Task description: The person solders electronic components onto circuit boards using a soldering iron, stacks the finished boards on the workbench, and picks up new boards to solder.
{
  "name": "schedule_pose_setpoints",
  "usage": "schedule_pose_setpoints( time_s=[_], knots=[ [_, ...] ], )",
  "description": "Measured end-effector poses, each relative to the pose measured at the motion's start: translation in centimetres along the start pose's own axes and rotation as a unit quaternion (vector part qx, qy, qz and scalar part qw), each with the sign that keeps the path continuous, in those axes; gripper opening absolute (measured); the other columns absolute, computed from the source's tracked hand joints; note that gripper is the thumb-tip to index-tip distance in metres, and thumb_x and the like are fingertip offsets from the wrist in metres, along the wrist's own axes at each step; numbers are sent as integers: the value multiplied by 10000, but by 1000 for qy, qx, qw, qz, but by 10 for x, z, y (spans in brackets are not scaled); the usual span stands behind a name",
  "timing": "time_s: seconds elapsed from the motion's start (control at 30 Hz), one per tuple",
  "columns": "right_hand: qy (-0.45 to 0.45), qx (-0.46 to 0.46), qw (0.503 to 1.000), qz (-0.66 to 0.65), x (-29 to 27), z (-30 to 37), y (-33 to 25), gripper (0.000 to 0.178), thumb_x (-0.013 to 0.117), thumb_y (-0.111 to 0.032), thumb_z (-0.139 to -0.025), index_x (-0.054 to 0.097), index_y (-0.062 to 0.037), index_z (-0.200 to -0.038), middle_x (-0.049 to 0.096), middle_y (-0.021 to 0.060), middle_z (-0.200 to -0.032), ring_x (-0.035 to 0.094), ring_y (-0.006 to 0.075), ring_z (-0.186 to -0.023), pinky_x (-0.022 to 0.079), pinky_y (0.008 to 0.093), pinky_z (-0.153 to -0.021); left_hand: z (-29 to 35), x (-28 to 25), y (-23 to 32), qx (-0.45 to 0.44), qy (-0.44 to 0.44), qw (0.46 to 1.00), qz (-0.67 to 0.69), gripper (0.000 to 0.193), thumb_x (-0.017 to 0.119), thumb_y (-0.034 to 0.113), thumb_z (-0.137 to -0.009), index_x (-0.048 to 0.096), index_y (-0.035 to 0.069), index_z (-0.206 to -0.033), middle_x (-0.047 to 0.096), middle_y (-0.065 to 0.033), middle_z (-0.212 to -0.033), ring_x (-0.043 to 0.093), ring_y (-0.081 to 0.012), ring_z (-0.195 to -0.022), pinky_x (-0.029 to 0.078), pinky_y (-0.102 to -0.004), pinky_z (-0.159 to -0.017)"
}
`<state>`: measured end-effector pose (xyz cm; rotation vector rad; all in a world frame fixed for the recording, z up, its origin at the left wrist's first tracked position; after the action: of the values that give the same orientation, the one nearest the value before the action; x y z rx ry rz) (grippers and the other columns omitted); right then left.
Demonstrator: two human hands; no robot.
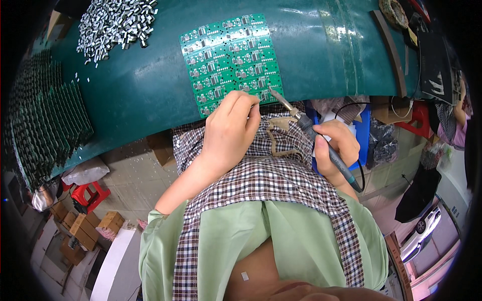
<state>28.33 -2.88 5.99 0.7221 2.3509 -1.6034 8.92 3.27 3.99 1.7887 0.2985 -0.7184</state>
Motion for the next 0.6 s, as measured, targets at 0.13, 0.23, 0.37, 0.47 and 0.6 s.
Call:
schedule_pose_setpoints(
  time_s=[0.13,0.23,0.37,0.47,0.6],
  knots=[
    [-22,-16,1000,11,-2,7,2,113,653,-20,-694,639,31,-794,643,120,-662,619,227,-539,476,296,-492,-1,1,1,5,9,1000,-15,147,653,-56,-760,598,17,-875,598,-73,-863,547,-157,-600,424,-262,-490],
    [-21,-14,1000,13,0,7,3,110,655,-20,-696,640,31,-793,646,116,-665,622,225,-543,474,293,-489,-1,3,0,6,8,1000,-16,145,653,-56,-759,598,14,-874,594,-76,-879,553,-169,-608,435,-270,-500],
    [-19,-9,1000,13,2,7,5,105,662,-28,-706,644,28,-793,649,115,-668,622,220,-542,470,287,-487,-1,4,-1,11,8,1000,-16,150,651,-54,-758,596,13,-880,591,-81,-879,565,-188,-622,447,-283,-511],
    [-17,-7,1000,12,2,7,4,100,665,-33,-712,646,26,-790,648,113,-661,622,217,-541,470,285,-489,-2,3,1,12,6,1000,-20,150,643,-51,-762,592,10,-889,586,-91,-880,579,-215,-648,454,-299,-524],
    [-17,1,1000,16,2,9,3,103,668,-42,-711,647,24,-788,648,111,-658,624,220,-542,472,285,-491,-3,4,2,11,-10,1000,-17,142,634,-43,-772,588,4,-898,568,-108,-879,586,-249,-697,466,-325,-569]
  ],
)
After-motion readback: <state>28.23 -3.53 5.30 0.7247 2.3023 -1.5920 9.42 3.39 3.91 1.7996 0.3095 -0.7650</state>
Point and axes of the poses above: each hand's wrist, its own z-axis away from the middle knuckle, its own x-axis out of the palm, y = z × x, the point moved 2 cm from there along -z, towards the middle knuckle
